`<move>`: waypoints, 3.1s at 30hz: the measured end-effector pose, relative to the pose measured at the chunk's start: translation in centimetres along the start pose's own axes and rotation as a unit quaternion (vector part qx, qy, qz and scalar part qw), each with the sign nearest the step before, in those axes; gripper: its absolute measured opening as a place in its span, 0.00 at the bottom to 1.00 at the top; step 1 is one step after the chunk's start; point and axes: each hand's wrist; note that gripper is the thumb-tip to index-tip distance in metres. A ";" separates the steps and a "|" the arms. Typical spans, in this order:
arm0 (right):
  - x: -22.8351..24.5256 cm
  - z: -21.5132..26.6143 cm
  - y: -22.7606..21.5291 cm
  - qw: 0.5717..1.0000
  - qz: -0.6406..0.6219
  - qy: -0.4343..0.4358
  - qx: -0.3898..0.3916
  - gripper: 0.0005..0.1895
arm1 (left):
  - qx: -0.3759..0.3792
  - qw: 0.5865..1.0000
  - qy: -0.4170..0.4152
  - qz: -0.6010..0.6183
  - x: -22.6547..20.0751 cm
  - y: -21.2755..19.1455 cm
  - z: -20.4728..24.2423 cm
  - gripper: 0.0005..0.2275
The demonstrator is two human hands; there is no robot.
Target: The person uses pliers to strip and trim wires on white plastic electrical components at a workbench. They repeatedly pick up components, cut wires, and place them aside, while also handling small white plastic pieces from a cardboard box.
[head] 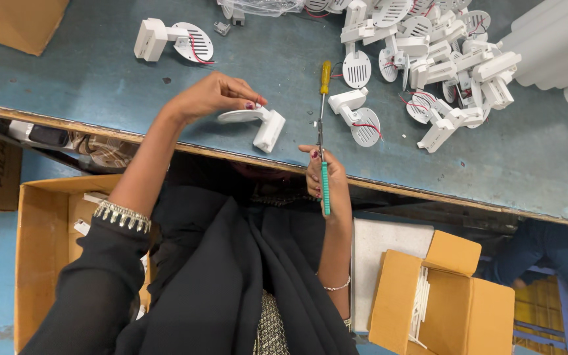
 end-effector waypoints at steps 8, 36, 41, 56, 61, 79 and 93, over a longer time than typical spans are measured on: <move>-2.4 -0.6 1.8 0.999 -0.033 -0.003 0.042 0.18 | 0.080 0.991 0.054 -0.092 -1.4 3.2 0.8 0.11; -2.2 -0.6 0.6 0.989 -0.047 -0.110 -0.083 0.11 | -0.092 0.943 0.132 -0.290 -3.3 8.9 0.4 0.05; -0.2 -0.9 0.5 0.993 0.024 -0.086 -0.081 0.11 | -0.107 0.935 0.121 -0.316 -2.7 10.5 0.2 0.05; 0.1 -1.6 0.5 0.994 0.024 -0.076 -0.069 0.08 | -0.064 0.936 0.060 -0.341 -4.1 11.0 1.0 0.08; -0.1 -1.4 0.9 0.993 0.021 -0.086 -0.082 0.08 | -0.074 0.946 0.059 -0.309 -4.0 11.0 0.8 0.08; -1.6 -2.3 2.0 0.986 -0.072 -0.124 -0.085 0.08 | -0.062 0.944 0.057 -0.318 -2.0 11.5 -0.3 0.09; -0.9 -2.3 1.7 0.987 -0.074 -0.123 -0.072 0.06 | -0.087 0.964 0.100 -0.232 -2.4 11.7 0.7 0.09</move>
Point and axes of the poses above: each hand's wrist, its own z-axis away from the middle knuckle, its own y-axis out of the palm, x = y × z, and after that the axes turned 11 degrees about -y, right-handed
